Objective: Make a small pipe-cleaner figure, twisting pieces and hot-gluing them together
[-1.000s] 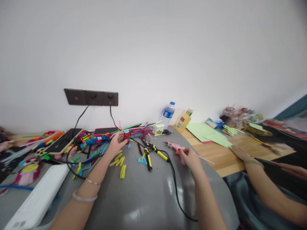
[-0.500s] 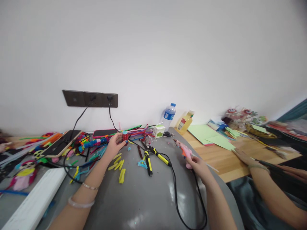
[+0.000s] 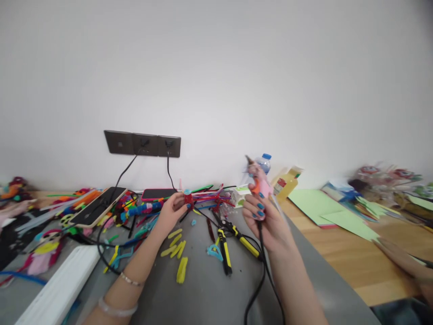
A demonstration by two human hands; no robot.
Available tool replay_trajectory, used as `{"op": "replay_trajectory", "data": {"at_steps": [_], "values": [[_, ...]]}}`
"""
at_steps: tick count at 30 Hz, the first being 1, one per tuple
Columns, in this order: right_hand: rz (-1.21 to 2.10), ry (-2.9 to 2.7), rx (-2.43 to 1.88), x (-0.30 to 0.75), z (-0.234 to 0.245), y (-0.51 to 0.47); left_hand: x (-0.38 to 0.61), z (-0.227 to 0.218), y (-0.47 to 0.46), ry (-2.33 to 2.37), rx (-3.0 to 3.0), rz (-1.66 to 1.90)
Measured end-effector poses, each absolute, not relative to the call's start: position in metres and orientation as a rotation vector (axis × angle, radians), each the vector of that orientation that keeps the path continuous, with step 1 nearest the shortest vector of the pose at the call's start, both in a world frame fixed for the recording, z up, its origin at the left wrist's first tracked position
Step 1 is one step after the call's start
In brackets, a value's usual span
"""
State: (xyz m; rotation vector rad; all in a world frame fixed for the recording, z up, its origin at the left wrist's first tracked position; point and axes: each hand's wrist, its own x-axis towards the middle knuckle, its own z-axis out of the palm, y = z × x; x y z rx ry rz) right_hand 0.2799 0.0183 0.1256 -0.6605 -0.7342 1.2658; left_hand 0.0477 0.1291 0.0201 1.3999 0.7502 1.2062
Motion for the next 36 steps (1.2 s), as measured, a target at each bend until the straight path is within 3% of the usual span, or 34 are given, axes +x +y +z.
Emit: {"op": "replay_trajectory", "data": {"at_steps": [7,14,36], "values": [[1.456,-0.991,-0.709,0.228,0.092,0.086,0.036,0.017,0.138,0.869,1.368,1.273],[1.340,-0.982,-0.734,0.222,0.044,0.096,0.026,0.020,0.139,0.926,1.433,1.344],[1.104,-1.400,-0.978,0.209,0.030,0.071,0.018,0.028,0.135,1.093,1.540,1.489]]}}
